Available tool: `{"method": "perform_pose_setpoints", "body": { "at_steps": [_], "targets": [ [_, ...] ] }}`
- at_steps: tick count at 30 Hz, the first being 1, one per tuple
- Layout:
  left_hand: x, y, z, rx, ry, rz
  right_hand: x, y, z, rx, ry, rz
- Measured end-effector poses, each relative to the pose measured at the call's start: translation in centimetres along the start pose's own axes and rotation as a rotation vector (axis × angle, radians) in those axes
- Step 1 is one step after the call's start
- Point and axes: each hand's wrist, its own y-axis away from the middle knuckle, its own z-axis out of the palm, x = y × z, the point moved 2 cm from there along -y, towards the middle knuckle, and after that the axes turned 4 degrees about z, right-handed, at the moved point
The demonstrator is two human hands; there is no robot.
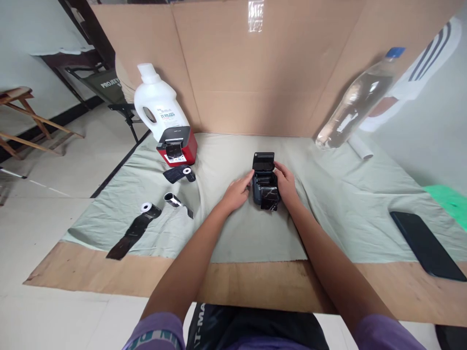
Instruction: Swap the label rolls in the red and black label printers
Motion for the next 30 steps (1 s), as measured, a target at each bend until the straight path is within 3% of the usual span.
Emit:
{"method": "perform_pose_setpoints", "body": {
  "at_steps": [3,7,11,14,17,21,23,26,30],
  "targets": [
    [0.0,0.0,0.0,0.024,0.018,-0.007,-0.8,0.0,-0.5,-0.004,0.174,-0.096],
    [0.0,0.1,-0.1,0.035,0.048,0.010,-2.0,-1.6,-1.0,-0.170,0.486,-0.208],
    [0.1,0.0,-0.1,0.029,0.073,0.024,-2.8,-4.3,-0.3,-0.469,0.791,-0.005],
    [0.2,0.0,-0.1,0.032,0.084,0.028,-3.6,-5.4,0.1,-0.581,0.917,0.067],
    [0.3,0.0,-0.2,0.039,0.093,0.033,-5.0,-6.0,-0.3,-0.515,0.969,-0.013],
    [0.6,-0.1,-0.4,0.042,0.082,0.034,-9.0,-6.1,-0.6,-0.313,0.881,-0.099],
    [0.7,-0.2,-0.4,0.043,0.071,0.027,-11.6,-5.2,0.9,-0.320,0.677,-0.106],
    [0.8,-0.2,-0.5,0.076,0.071,0.070,-15.3,-2.6,5.7,-0.446,0.352,-0.127],
    [1.1,0.1,-0.7,0.050,0.042,0.058,-18.1,0.8,13.9,-0.542,0.313,-0.342]
  ]
}}
